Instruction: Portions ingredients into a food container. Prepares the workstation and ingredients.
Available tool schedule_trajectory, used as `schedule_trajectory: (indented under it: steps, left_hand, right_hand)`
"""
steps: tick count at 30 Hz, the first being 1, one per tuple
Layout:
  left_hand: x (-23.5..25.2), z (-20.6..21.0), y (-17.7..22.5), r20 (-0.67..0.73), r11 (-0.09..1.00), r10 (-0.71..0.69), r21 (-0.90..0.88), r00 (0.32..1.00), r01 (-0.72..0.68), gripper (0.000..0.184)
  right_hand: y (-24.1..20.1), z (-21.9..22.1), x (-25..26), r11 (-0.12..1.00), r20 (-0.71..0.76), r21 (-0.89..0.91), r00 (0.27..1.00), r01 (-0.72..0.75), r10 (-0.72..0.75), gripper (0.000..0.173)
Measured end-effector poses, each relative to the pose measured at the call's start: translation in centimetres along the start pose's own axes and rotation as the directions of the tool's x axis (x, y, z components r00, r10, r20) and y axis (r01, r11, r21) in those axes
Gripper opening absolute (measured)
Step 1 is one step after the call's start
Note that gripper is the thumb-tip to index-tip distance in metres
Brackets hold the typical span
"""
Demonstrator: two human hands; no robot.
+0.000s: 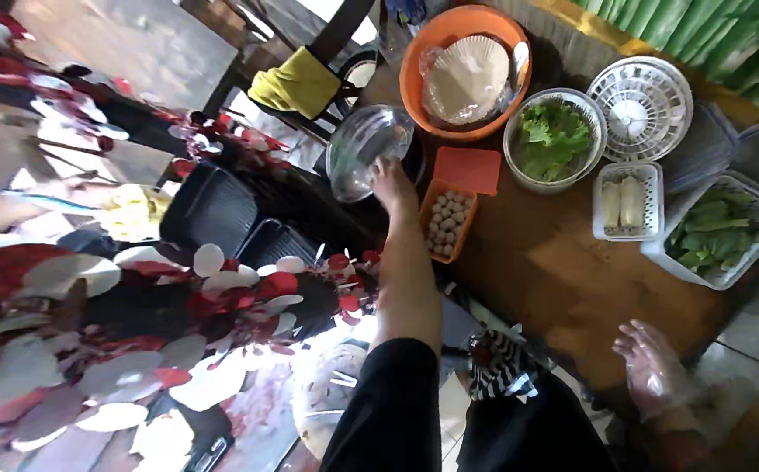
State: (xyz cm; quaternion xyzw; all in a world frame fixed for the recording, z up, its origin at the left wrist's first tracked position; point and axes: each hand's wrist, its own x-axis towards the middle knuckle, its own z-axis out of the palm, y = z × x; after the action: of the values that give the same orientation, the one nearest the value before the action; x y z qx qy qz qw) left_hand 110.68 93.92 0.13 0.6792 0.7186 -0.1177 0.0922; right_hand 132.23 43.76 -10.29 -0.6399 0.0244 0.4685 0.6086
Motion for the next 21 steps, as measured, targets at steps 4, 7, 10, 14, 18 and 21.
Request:
schedule_trajectory:
  steps: [4, 7, 10, 14, 18, 21]
  left_hand:
    - [4.2, 3.0, -4.1, -0.476, 0.959, -0.062, -0.272, 0.878, -0.080, 0.047]
    - [0.3, -1.3, -1.8, -0.488, 0.924, -0.225, -0.381, 0.843, 0.026, 0.055]
    - [-8.6, -7.2, 2.3, -0.407, 0.889, -0.187, -0.457, 0.894, -0.022, 0.039]
    - [-17.4, -4.5, 1.8, -0.652, 0.774, 0.220, -0.336, 0.726, -0.536, 0.030]
    - [-27.0, 1.8, 0.4, -0.723, 0.389, 0.541, -0.239, 0.430, -0.890, 0.025]
    - [-31.6, 9.0, -1.0, -0.651, 0.138, 0.706, -0.258, 0.278, -0.956, 0.023]
  right_hand:
    - [-1.0, 0.7, -0.3, 0.998, 0.028, 0.026, 0.998, 0.053, -0.054, 0.034]
    - [-2.6, 1.5, -0.9, 0.997, 0.030, 0.025, 0.997, 0.076, -0.076, 0.035]
    - [-5.3, 2.2, -1.4, 0.991, 0.035, 0.028, 0.991, 0.131, -0.132, 0.033]
    - [-9.5, 2.8, -2.8, 0.981, 0.045, 0.054, 0.981, 0.188, -0.191, 0.033]
    - [-10.4, 2.5, -3.6, 0.979, 0.110, 0.082, 0.975, 0.184, -0.193, 0.044]
    - [-9.1, 2.2, -4.6, 0.990, 0.055, 0.023, 0.988, 0.141, -0.142, 0.053]
